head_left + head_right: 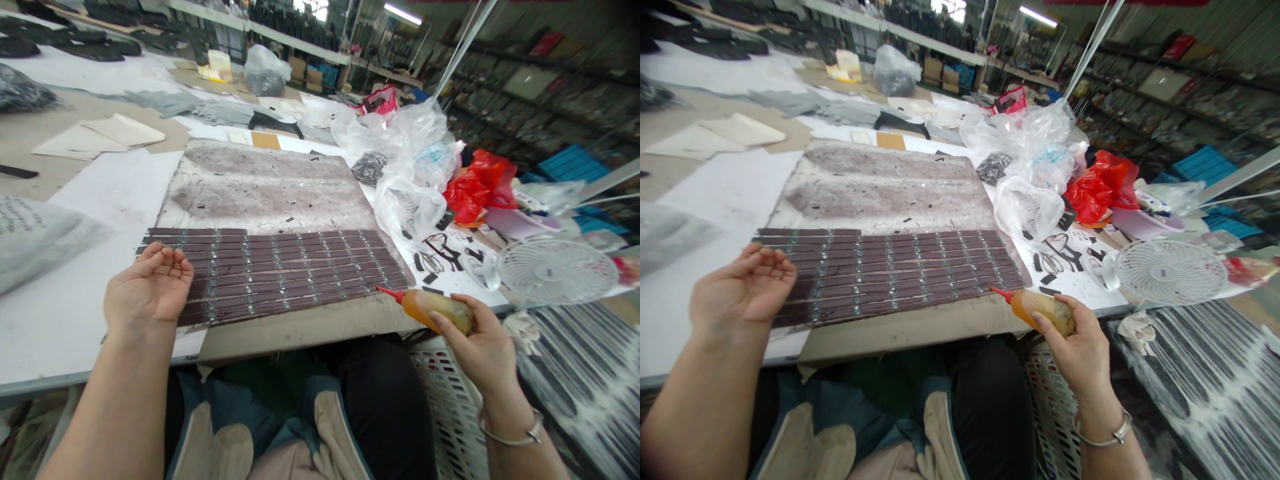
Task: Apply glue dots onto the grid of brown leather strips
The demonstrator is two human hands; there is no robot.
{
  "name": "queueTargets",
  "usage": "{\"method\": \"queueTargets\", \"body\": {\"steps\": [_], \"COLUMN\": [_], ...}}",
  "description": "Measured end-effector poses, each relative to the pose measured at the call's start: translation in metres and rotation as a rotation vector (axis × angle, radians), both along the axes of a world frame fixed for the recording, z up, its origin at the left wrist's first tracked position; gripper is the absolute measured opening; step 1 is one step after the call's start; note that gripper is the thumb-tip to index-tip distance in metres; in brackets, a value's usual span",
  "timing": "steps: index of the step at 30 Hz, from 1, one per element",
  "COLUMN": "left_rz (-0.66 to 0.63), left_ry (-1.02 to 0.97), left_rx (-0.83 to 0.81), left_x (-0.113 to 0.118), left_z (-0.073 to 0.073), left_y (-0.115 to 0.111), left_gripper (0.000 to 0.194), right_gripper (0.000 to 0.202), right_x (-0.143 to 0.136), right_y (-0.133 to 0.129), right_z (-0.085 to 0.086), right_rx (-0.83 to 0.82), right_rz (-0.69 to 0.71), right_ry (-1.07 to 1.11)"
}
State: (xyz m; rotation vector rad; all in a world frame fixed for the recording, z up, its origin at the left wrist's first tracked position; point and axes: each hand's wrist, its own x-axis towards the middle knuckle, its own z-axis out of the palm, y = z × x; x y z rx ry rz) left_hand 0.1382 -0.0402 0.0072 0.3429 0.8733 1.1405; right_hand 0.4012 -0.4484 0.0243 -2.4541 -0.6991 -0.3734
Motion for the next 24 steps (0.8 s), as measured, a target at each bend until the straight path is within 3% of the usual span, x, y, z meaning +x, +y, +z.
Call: {"method": "queueTargets", "body": {"steps": [24], "left_rz": [0.003], "left_ry": [0.01], "left_rx": [0.006], "left_x": [0.0], "left_z": [-0.003], "left_y": [0.003], "left_gripper": [0.027], "right_gripper": [0.057], "right_x": [0.014], "right_y": [-0.013], "right_z": [0.0], "right_rx": [-0.075], "right_rz": [-0.079], "right_ry": [-0.097]}}
